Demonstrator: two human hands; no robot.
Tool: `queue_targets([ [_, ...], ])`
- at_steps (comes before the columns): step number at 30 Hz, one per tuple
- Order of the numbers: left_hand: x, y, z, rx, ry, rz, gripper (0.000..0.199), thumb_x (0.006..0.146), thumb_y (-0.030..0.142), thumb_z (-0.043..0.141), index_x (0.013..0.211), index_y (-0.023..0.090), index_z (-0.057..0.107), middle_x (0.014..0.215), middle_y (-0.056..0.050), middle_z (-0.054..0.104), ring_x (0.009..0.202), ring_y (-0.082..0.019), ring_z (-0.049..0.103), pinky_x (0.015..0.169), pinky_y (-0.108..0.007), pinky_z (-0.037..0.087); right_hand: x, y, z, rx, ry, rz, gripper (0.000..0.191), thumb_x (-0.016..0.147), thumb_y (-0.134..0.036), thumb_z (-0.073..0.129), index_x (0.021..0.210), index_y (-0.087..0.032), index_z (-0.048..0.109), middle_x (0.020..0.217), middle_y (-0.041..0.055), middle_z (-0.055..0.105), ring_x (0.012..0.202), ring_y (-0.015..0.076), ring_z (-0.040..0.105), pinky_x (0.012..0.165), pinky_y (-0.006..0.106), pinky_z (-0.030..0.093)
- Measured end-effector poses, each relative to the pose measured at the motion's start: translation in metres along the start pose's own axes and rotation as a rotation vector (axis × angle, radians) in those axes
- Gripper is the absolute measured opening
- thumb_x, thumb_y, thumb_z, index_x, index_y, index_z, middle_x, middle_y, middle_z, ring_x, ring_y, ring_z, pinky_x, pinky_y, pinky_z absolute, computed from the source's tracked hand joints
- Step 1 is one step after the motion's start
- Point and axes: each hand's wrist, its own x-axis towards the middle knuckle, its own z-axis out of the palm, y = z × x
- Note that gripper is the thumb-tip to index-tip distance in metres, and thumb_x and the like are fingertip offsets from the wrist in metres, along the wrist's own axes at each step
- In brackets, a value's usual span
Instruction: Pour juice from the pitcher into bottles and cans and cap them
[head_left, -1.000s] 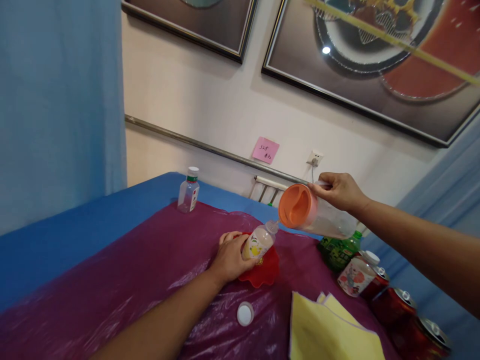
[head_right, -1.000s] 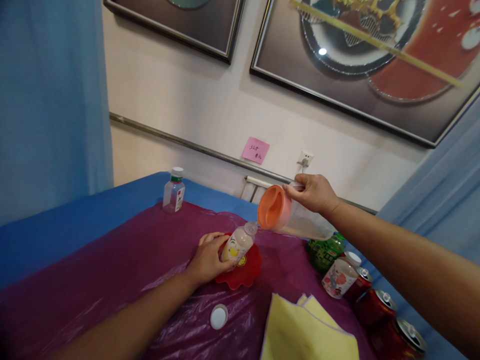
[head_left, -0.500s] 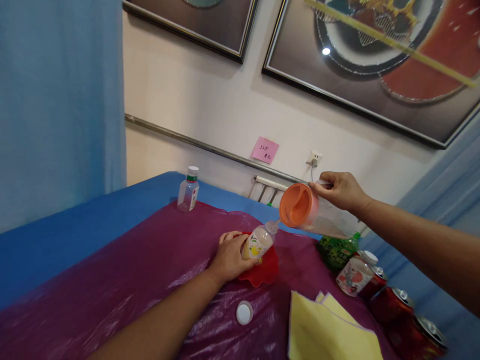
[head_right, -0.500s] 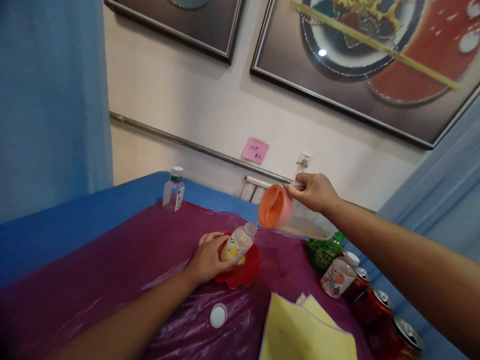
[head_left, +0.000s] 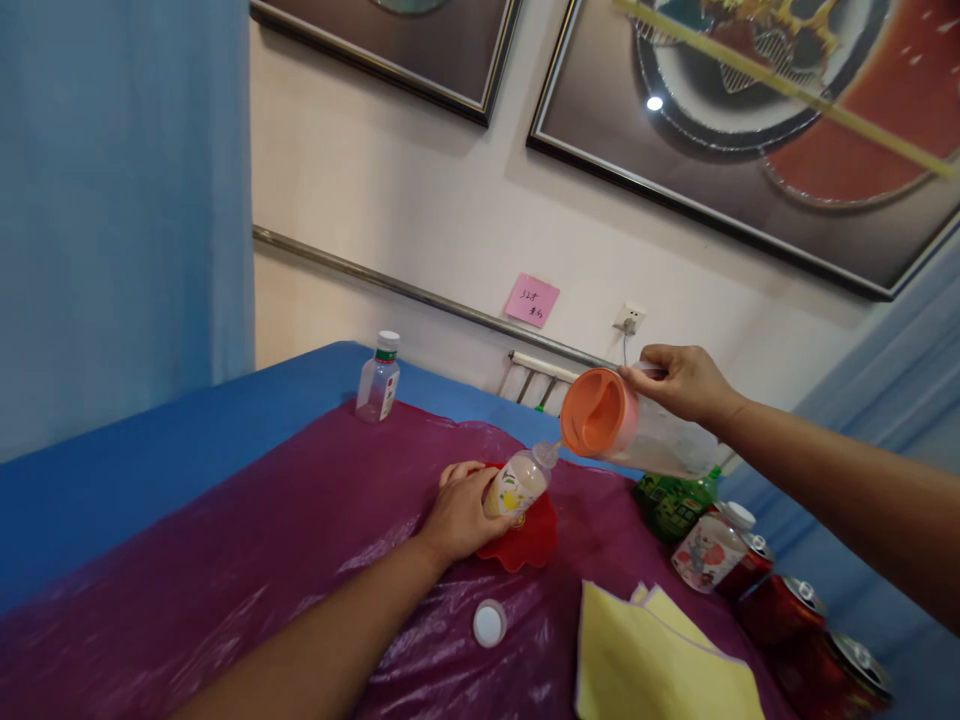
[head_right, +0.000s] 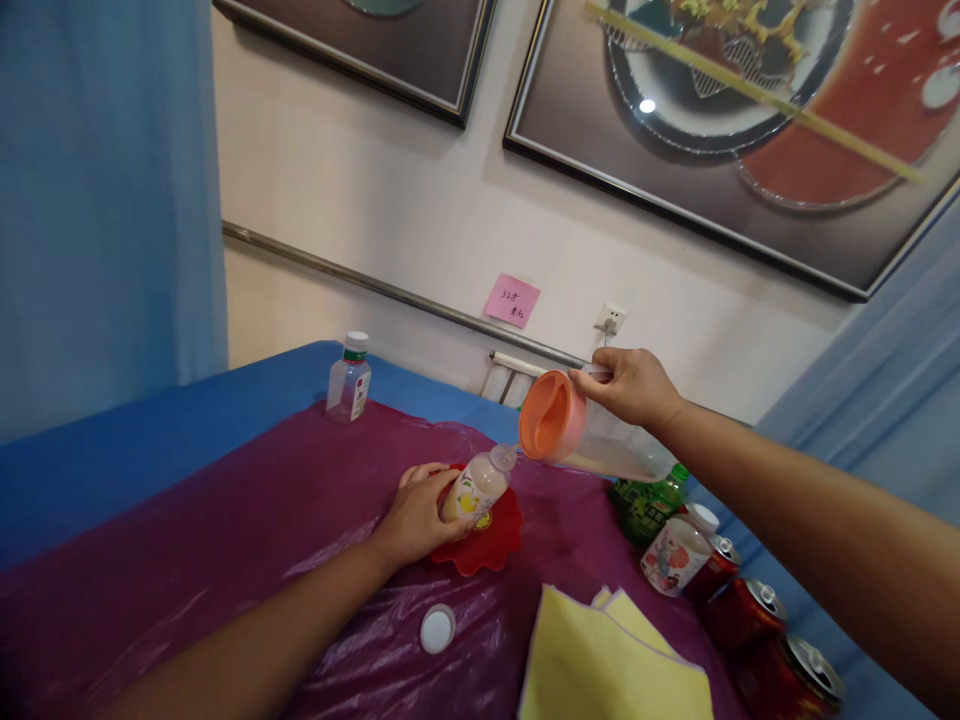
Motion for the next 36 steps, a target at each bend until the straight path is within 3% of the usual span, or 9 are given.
queue_targets([
  [36, -0.0005, 0.0025, -0.0006, -0.021, -0.004, 0.006, 0.059, 0.064, 0.052, 0.084, 0.115, 0.025, 0.071, 0.122, -0.007, 0.072, 0.122, -0.035, 0.055, 0.109, -0.049, 0.034, -0.0004, 0.0012, -0.0015, -0.015, -0.04, 0.017, 0.05, 0.081, -0.063, 0.056, 0.056, -0.024, 0.037, 0.052, -0.0029, 0.038, 0.052, 0.0121, 0.034, 0.051, 0.029, 0.026],
])
